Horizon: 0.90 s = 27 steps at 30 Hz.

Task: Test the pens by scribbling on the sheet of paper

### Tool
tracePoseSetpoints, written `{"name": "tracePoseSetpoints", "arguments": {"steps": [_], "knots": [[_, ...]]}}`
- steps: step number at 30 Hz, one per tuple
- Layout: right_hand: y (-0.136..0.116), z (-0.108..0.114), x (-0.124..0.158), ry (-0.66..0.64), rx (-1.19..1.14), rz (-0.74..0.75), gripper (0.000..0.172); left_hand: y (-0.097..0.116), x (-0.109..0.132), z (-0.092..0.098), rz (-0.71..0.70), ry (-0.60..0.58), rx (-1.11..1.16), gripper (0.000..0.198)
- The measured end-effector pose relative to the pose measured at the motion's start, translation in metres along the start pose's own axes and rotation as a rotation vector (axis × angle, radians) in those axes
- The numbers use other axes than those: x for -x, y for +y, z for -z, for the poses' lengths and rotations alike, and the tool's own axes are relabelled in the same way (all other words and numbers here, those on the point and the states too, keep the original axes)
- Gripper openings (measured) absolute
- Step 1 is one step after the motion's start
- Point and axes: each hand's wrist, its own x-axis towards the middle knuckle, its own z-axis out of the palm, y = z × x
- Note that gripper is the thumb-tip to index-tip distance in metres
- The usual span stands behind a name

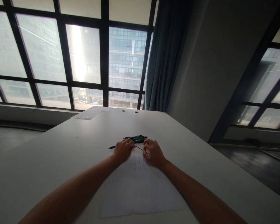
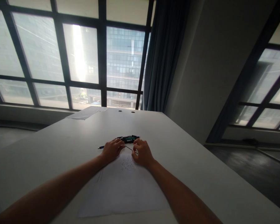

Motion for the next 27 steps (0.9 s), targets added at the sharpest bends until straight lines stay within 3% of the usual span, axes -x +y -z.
{"name": "tracePoseSetpoints", "arguments": {"steps": [6,14,19,22,27], "knots": [[-0.003,0.002,-0.001,-0.101,0.126,-0.112,0.005,0.004,0.000,0.002,0.066,-0.006,0.023,0.021],[-0.002,0.001,-0.003,-0.138,0.228,-0.190,0.007,0.005,0.000,0.003,0.040,-0.007,0.091,0.029],[0.001,0.002,-0.004,-0.030,0.222,-0.215,0.013,0.002,0.000,-0.003,-0.017,0.037,0.180,0.043],[0.001,0.002,-0.004,0.066,0.181,-0.197,0.015,0.000,0.000,-0.006,-0.065,0.091,0.260,0.041],[-0.001,-0.001,-0.003,0.117,0.070,-0.043,0.013,-0.001,-0.001,-0.011,-0.300,0.145,0.295,0.045]]}}
